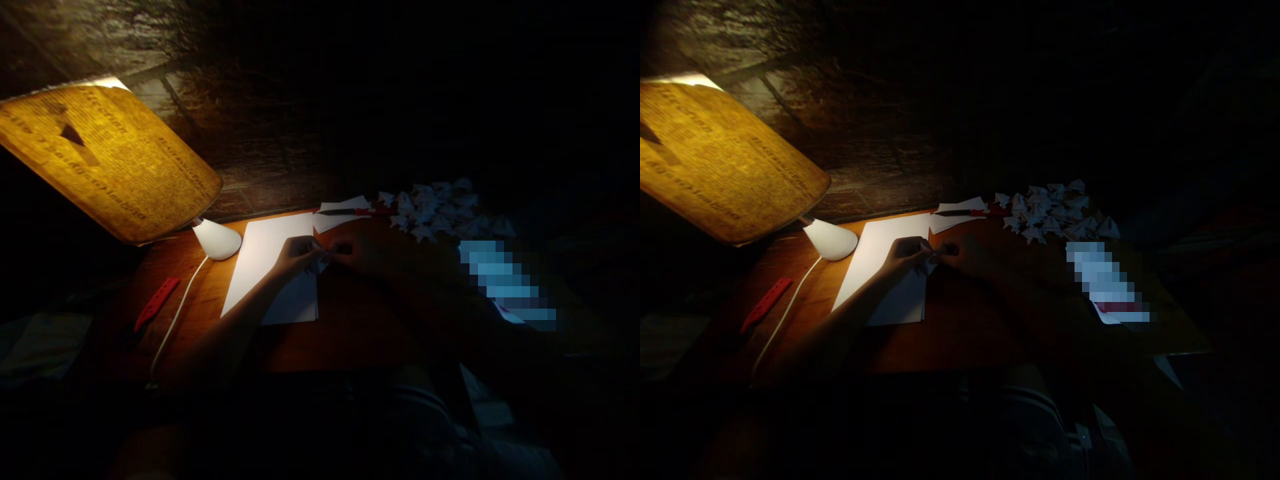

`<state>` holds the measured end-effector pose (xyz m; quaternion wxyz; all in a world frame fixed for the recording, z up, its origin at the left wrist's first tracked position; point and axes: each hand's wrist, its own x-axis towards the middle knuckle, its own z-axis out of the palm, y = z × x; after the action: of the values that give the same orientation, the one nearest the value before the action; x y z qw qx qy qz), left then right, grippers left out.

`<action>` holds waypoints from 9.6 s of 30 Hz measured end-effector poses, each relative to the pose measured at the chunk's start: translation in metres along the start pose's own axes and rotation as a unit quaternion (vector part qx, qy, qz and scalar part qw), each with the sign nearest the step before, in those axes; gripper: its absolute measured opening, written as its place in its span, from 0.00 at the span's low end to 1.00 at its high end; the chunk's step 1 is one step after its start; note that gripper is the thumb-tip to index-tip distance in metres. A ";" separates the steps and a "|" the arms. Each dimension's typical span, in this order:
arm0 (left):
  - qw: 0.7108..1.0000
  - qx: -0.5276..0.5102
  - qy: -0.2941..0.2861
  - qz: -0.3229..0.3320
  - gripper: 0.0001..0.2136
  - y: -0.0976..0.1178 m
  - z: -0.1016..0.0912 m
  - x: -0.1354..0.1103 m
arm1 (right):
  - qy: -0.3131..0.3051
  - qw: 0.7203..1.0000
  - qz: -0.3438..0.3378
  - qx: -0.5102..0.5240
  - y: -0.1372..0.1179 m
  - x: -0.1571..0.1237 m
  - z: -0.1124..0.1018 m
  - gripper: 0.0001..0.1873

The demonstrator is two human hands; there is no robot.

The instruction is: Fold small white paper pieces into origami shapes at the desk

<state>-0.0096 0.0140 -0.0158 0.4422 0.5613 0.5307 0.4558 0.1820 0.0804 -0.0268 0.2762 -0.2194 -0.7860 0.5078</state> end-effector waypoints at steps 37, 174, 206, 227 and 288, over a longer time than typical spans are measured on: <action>0.998 -0.013 0.020 -0.062 0.15 0.002 -0.002 0.002 | -0.004 0.998 0.033 0.044 -0.004 0.000 -0.006 0.17; 0.997 -0.060 0.051 0.017 0.29 -0.014 -0.002 0.010 | 0.131 0.981 -0.093 -0.105 -0.007 -0.002 -0.007 0.09; 0.969 0.166 0.005 0.182 0.07 -0.004 0.000 -0.002 | 0.155 0.968 -0.150 -0.127 0.007 0.003 -0.006 0.03; 0.991 0.096 0.005 0.096 0.10 -0.006 0.003 -0.003 | 0.103 0.986 -0.104 -0.084 -0.001 -0.002 -0.005 0.10; 0.979 0.180 0.017 0.091 0.21 -0.004 0.005 0.001 | 0.160 0.985 0.005 -0.065 -0.002 0.000 0.006 0.05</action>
<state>-0.0051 0.0150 -0.0207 0.2810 0.6701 0.5581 0.4007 0.1782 0.0752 -0.0272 0.3808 -0.3191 -0.7618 0.4157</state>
